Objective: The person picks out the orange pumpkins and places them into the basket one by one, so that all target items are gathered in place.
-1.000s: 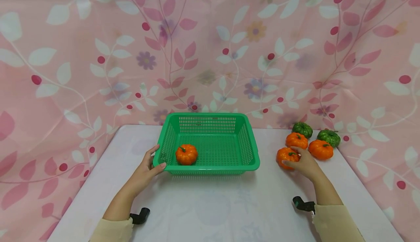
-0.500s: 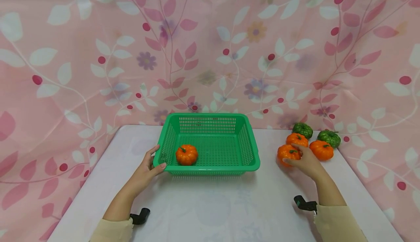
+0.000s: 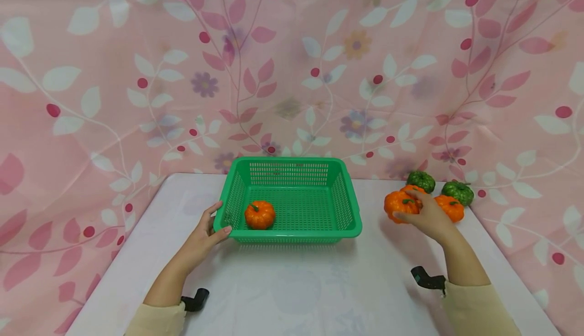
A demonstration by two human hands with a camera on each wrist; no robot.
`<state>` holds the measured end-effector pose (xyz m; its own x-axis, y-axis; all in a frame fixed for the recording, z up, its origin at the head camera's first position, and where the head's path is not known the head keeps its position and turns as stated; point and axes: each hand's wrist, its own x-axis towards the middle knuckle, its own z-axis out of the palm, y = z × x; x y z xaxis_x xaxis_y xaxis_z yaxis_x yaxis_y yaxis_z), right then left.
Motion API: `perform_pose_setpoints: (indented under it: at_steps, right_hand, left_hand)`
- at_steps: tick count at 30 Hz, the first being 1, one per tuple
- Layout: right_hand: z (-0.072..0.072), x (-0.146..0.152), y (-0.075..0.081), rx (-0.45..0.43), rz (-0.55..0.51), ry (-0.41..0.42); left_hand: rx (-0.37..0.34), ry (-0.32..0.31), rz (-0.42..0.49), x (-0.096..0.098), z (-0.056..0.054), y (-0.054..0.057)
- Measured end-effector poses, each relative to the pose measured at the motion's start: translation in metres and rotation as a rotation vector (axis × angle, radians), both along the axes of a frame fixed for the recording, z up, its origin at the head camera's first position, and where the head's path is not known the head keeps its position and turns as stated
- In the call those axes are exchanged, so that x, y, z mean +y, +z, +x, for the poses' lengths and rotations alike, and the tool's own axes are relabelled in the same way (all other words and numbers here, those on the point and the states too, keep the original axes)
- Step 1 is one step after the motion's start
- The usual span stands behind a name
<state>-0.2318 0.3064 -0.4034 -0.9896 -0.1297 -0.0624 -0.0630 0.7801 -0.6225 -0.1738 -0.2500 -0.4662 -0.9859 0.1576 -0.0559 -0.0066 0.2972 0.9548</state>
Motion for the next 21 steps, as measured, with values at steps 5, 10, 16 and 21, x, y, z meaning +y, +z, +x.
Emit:
perform_pose_setpoints:
  at_steps: [5,10,16,21]
  right_hand:
    - [0.002,-0.007,0.014,0.005,-0.008,0.018]
    - [0.003,-0.014,0.026,0.032,-0.022,0.056]
    - [0.000,-0.024,0.043,0.055,-0.003,0.095]
    - [-0.003,-0.036,0.054,0.069,0.028,0.124]
  left_hand:
    - [0.011,-0.001,0.020,0.000,0.000,0.000]
    - [0.004,-0.013,0.023,0.000,0.000,0.001]
    - [0.004,-0.014,0.017,-0.001,0.000,0.001]
    - [0.012,-0.010,0.011,-0.001,0.001,0.000]
